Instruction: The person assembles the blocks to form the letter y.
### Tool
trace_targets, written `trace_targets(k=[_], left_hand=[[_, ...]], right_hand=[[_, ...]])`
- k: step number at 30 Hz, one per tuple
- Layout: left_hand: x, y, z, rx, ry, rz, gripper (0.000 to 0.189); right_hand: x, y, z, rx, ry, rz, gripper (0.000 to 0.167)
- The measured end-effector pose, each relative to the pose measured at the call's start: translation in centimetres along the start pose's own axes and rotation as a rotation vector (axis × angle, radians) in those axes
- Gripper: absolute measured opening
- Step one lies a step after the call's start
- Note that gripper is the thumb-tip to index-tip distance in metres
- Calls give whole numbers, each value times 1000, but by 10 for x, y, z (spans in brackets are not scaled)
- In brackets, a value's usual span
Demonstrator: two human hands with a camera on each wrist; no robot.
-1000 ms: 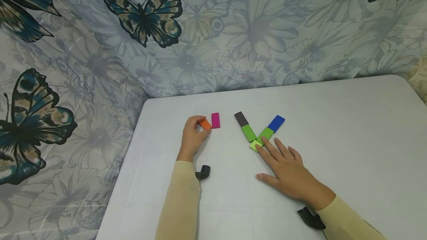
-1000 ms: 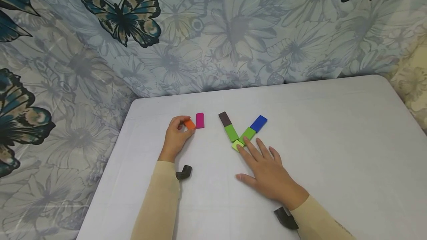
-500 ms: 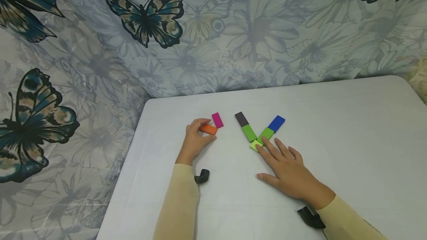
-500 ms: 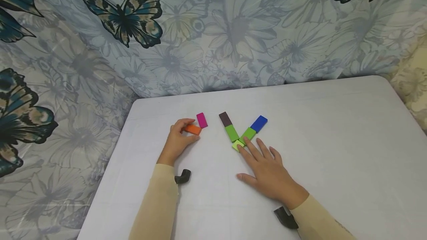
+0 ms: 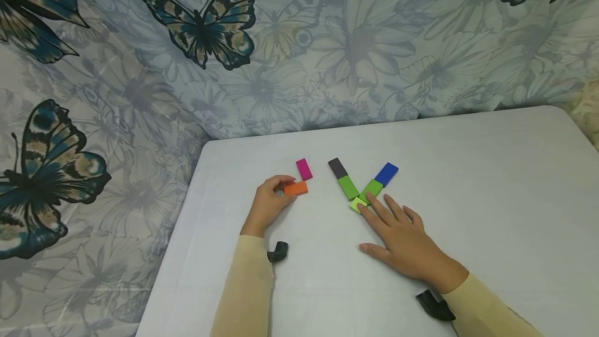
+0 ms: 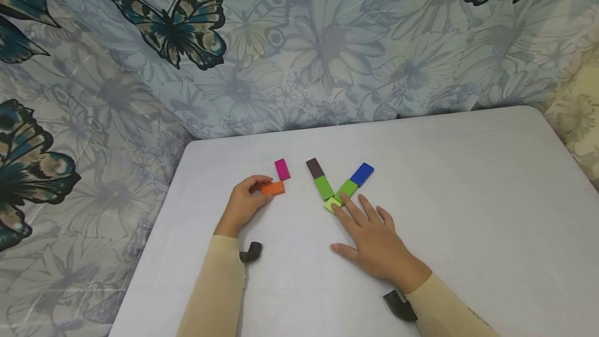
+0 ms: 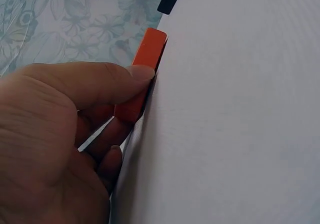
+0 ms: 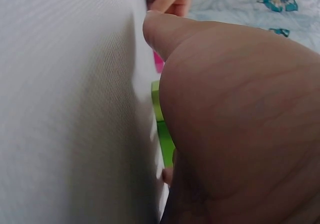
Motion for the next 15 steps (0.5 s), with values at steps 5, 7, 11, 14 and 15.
trace_targets(k=[5, 7, 11, 14, 15], left_hand=[[6, -2, 2, -18, 16, -1, 41], [8, -2, 4, -13, 34, -6, 41], [13, 0, 13, -8, 80, -36, 40], [17, 5, 23, -27, 113, -73, 40], [18, 6, 26, -35, 126, -86, 40]], right_hand=[[0, 2, 0, -1, 4, -11, 86], [0, 3, 1, -2, 9, -20, 87], [-1, 3, 1, 2, 14, -27, 87], [-1, 2, 2, 8, 19, -36, 87], [-1, 2, 2, 12, 23, -41, 87]])
Point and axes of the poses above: each hand's wrist, its own x-axis away from the middle knuckle, its own y-axis out of the palm, z = x × y, the point moved 3 cm from there along -x, towards the middle knuckle, and after that the axes turned 3 degrees about z, right-handed, at the moved point
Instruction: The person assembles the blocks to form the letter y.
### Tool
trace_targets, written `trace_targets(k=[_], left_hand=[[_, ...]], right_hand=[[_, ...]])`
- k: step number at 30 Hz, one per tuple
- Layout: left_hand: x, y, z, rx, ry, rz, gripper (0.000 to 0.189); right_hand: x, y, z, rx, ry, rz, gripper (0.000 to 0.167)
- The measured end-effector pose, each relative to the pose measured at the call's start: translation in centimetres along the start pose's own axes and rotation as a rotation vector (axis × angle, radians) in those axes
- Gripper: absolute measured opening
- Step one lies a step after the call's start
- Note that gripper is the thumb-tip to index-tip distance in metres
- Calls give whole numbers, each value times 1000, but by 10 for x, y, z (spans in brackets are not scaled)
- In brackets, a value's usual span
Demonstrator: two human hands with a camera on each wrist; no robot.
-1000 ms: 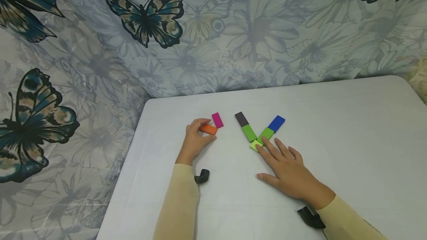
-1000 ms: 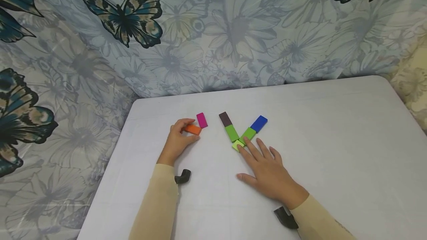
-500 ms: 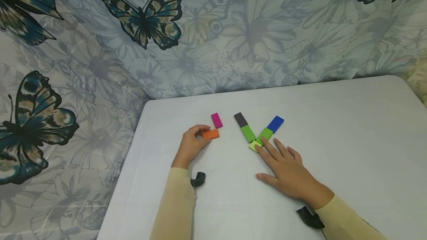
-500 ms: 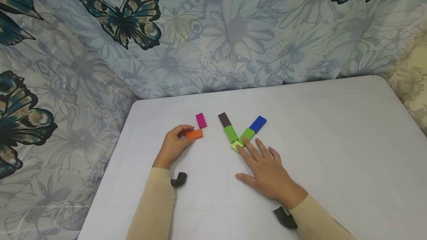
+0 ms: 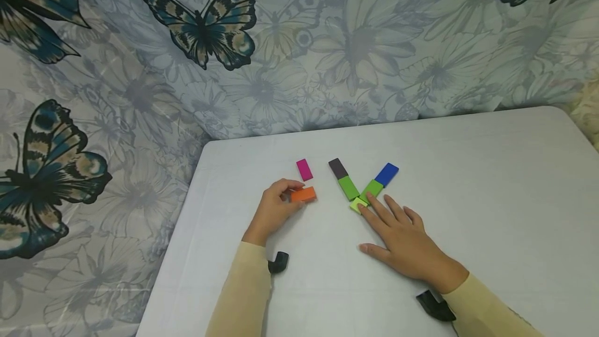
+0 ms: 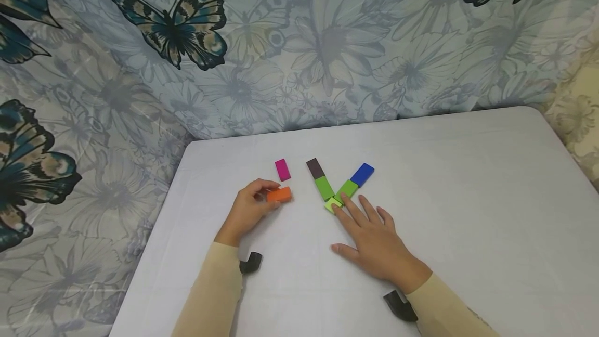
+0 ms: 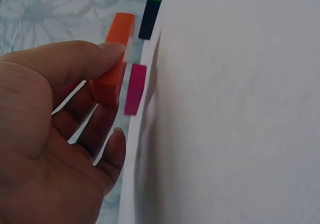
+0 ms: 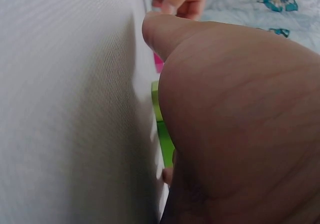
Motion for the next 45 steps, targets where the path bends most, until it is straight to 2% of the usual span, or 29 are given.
trace_targets(k=[10, 15, 25, 33, 37, 42, 45], left_hand=[[6, 24, 25, -59, 114, -110, 41], [10, 35, 34, -66, 153, -139, 43], [18, 56, 41, -99, 116, -193, 42], [20, 66, 42, -106, 98, -222, 45], [20, 65, 41, -74, 99, -254, 51], [22, 57, 38, -29, 69, -332, 56], [21, 54, 37, 0, 76, -359, 55]], right_hand=[[0, 0, 0, 5, 10, -13, 87], [-1, 0, 0, 9, 6, -10, 87], [-1, -2, -2, 0, -27, 44, 85], [0, -2, -1, 2, -17, 25, 86], [-1, -3, -2, -8, -14, 18, 86], [-1, -1, -1, 0, -13, 18, 86], [-1, -1, 0, 3, -12, 22, 86]])
Point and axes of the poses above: each hand's wrist, its own x-axis away from the middle knuckle, its own y-axis out of the palm, z = x × y, the point moved 3 cm from there along -x, towards the middle knuckle, and after that the axes turned 3 degrees about z, right-handed, at the moved point
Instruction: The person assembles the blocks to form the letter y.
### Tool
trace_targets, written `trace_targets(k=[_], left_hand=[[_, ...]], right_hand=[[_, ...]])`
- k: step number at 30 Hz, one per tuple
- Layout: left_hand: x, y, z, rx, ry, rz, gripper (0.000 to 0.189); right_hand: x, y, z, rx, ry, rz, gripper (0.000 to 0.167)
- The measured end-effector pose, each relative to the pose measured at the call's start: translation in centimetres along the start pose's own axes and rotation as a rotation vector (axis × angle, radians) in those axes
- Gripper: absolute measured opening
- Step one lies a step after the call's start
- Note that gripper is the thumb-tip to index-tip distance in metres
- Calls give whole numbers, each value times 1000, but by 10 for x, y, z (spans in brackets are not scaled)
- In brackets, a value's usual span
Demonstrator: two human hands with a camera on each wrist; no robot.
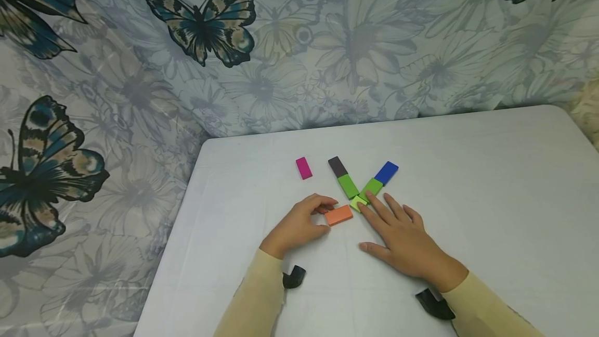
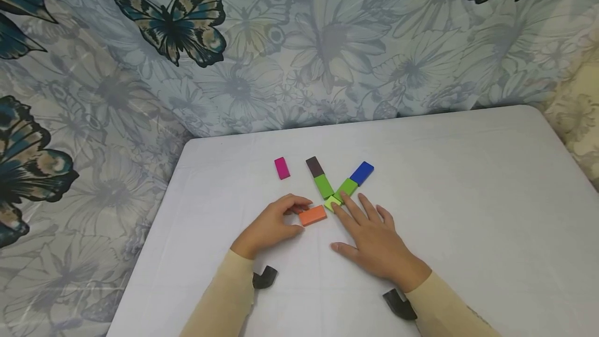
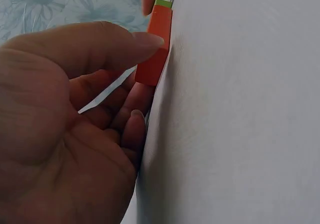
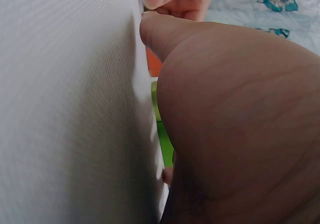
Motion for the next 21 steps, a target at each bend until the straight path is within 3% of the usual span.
trace_targets(k=[21], left_hand=[[-4, 5, 0, 15, 46, 34, 51]], right_hand=[[0, -1, -1, 13, -1, -3, 87]])
Point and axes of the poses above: each hand's wrist, its own x-axis away from the middle knuckle, its own y-axis out of the palm, z = x × y, the point moved 3 cm from there along -x, towards the middle knuckle, and after that the axes turned 3 degrees about z, right-handed, at the moved point
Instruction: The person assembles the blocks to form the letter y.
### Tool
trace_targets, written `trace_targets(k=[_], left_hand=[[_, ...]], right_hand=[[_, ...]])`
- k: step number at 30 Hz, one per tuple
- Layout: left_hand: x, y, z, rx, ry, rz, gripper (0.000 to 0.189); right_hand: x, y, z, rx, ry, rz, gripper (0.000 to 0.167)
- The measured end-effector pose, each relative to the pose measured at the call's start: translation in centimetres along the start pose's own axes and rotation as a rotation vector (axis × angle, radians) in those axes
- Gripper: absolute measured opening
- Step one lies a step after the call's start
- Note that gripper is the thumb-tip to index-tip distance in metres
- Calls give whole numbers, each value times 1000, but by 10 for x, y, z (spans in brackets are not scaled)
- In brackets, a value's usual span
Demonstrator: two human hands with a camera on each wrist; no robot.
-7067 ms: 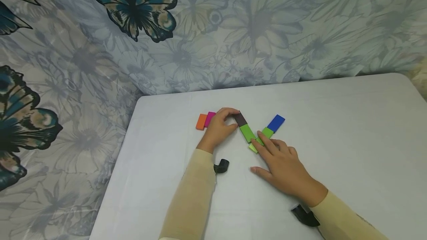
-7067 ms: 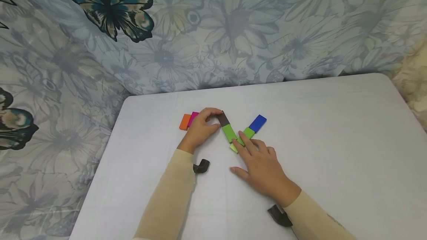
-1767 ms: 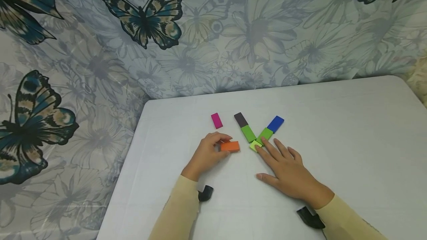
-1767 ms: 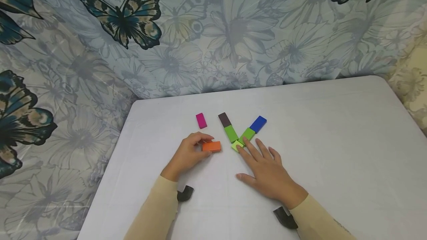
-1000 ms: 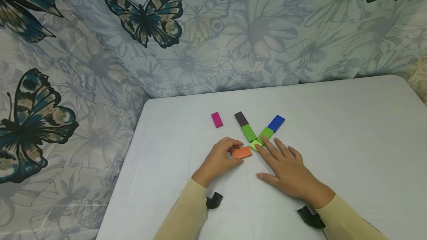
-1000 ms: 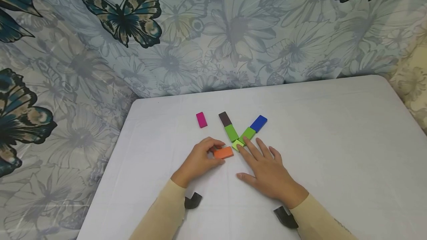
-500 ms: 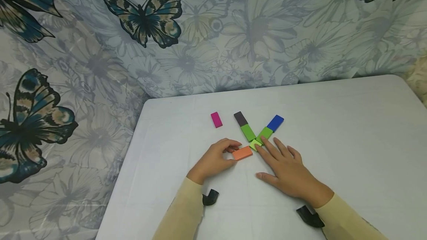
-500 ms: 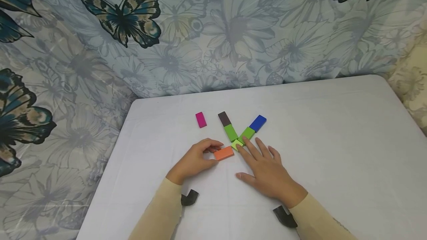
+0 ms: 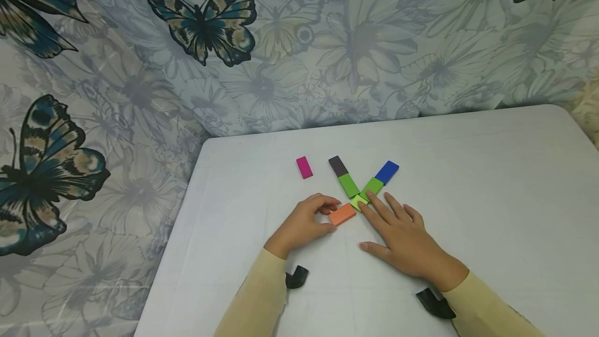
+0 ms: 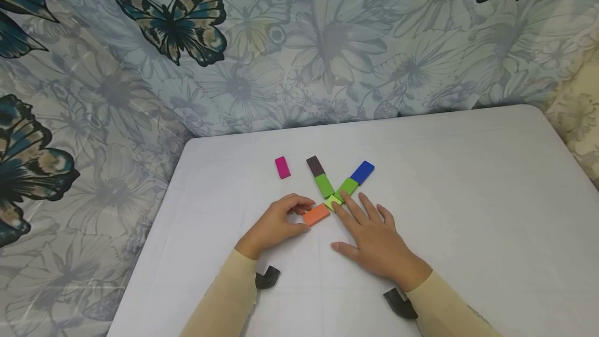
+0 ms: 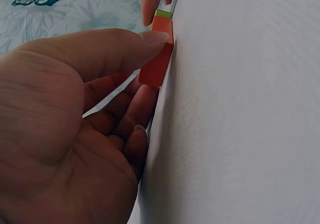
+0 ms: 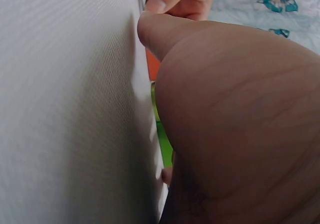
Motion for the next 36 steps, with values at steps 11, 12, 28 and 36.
trace_targets(k=[11, 12, 28, 36], left_hand=[[0, 1, -4, -6, -6, 2, 51], [0, 1, -5, -8, -9, 1, 51], [0, 6, -2, -32, 3, -23, 51], [1, 6, 4, -37, 28, -33, 53]], right_hand=[[0, -1, -2, 4, -1, -10, 87], [0, -1, -2, 3, 0, -11, 87], [-1, -2, -2, -4, -2, -12, 87], [-1, -1, -2, 2, -9, -9, 87]])
Point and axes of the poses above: each hand's wrist, its own x-axis away from the middle knuckle, its own y-axis out of the palm, z = x × y, the point moved 3 cm from there along -x, towards the middle knuckle, and after that the axes turned 3 degrees about z, right-handed, at the moved point
